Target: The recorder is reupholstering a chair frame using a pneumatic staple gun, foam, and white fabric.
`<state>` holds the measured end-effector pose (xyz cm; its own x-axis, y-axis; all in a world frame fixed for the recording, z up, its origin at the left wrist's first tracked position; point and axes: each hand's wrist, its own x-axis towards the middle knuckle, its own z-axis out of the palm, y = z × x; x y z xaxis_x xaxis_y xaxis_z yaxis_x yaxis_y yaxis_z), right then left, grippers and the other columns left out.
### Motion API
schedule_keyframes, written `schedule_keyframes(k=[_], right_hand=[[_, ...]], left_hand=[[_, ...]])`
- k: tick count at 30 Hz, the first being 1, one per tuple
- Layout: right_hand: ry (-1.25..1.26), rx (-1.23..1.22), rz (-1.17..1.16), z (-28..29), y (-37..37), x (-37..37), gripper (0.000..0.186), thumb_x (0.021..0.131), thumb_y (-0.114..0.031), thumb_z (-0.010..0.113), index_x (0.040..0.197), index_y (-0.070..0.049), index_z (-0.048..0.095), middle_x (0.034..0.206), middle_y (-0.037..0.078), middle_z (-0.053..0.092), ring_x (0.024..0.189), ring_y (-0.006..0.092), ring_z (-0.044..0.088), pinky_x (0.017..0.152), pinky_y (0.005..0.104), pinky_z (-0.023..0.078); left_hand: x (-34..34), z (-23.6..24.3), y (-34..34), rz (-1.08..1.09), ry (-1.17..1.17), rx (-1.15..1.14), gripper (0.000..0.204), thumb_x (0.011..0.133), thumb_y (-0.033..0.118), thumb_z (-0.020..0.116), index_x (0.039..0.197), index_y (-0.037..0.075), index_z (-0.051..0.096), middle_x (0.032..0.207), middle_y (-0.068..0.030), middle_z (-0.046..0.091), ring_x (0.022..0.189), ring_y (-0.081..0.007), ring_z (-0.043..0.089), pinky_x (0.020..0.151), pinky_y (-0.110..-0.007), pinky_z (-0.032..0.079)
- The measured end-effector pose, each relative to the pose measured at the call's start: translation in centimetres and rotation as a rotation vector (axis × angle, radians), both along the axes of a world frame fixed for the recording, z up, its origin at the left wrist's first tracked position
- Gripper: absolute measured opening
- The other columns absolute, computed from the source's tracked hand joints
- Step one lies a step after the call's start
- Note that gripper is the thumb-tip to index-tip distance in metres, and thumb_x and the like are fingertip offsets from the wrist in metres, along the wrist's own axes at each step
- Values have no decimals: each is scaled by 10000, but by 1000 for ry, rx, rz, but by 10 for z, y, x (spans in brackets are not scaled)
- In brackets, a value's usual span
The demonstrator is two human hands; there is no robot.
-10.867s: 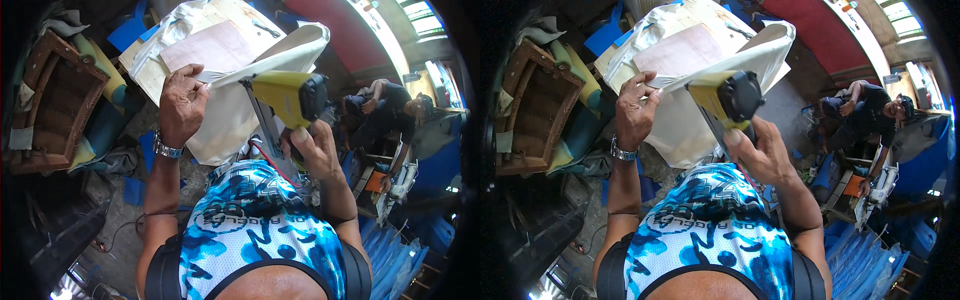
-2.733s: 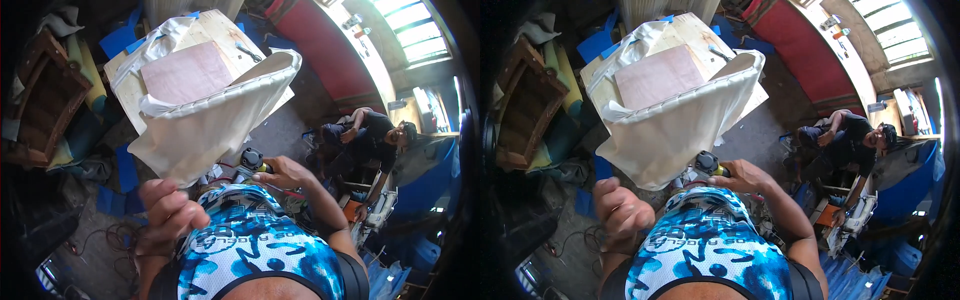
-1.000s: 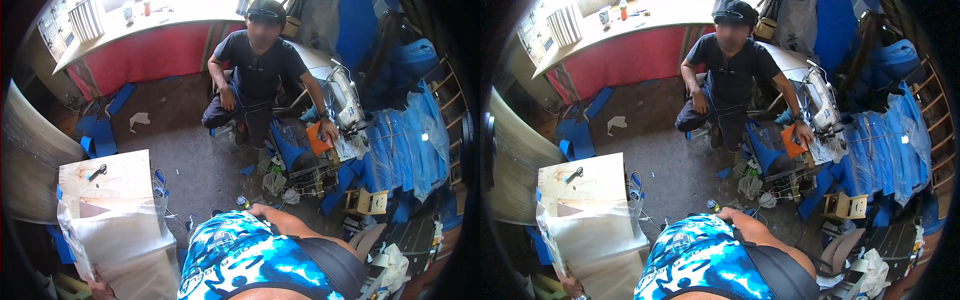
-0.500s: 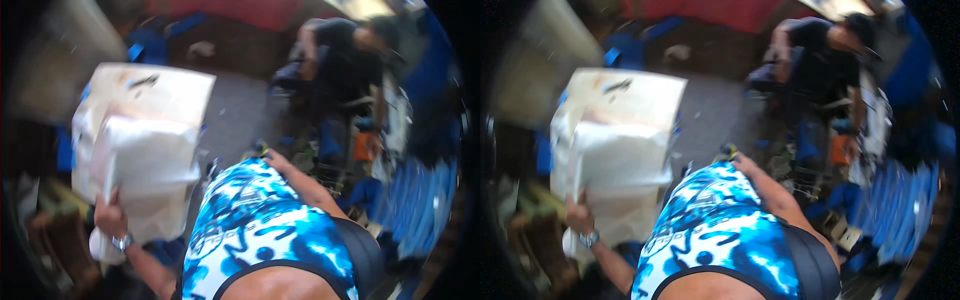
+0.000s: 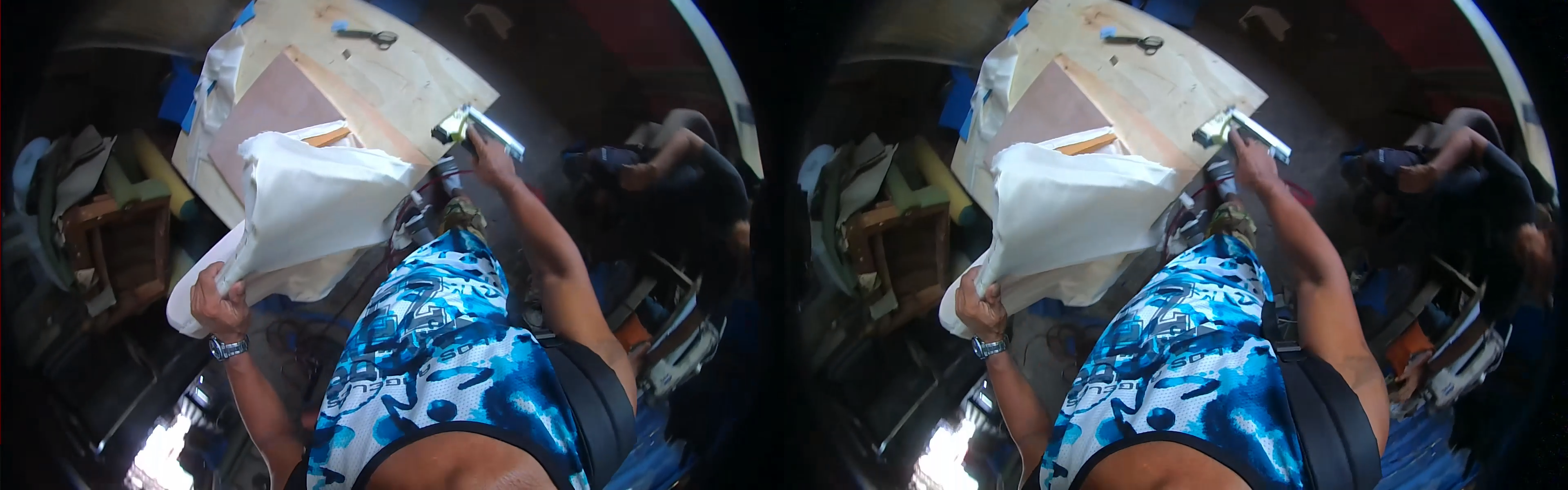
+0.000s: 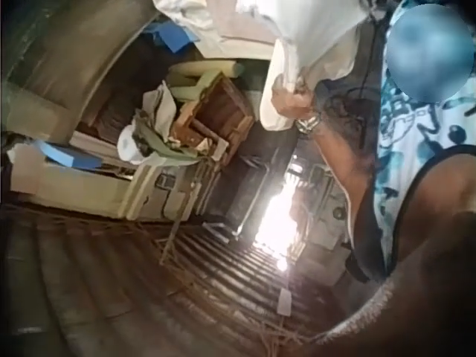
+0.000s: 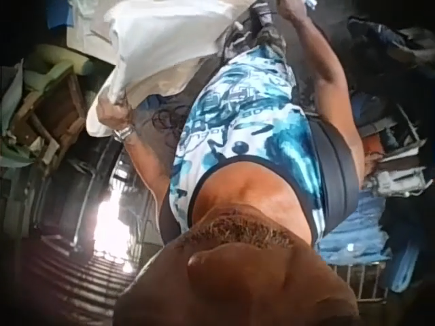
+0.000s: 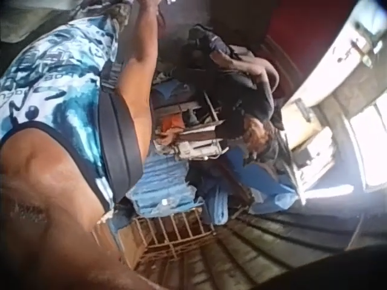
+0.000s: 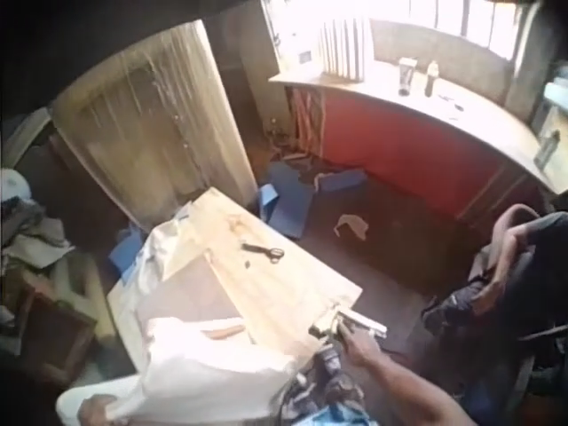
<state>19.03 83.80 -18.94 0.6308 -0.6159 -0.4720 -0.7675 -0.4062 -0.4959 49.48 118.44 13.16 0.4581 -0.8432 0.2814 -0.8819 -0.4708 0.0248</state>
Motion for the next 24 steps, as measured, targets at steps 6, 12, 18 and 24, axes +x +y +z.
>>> schedule_keyframes(k=[6,12,18,24], right_hand=[[-130,-264,233,-20,-62,61,683,824,-113,641,1432,-199,340,1107,170,617,1001,360,601,830,471,494],[-75,-311,297,-29,-87,101,638,809,-90,642,1401,-157,412,1250,137,567,1100,351,562,910,463,469],[-265,-357,178,-26,-39,79,512,791,-171,676,1269,-66,525,1299,195,510,1151,380,502,943,481,442],[0,8,298,-23,25,-5,278,867,-222,591,1088,-54,584,879,213,642,813,399,617,754,493,503]], left_hand=[[-23,18,20,21,27,129,708,920,619,439,1169,-36,548,1139,-212,613,1043,-385,582,907,-463,433],[-44,35,35,219,212,338,683,904,619,476,1170,-6,552,1132,-189,615,1045,-377,578,904,-453,438],[-25,27,63,91,178,182,682,888,655,463,1078,7,564,1026,-161,645,887,-347,620,782,-439,481],[-8,17,76,5,85,149,709,824,705,497,994,20,561,902,-134,654,750,-321,628,646,-426,489]])
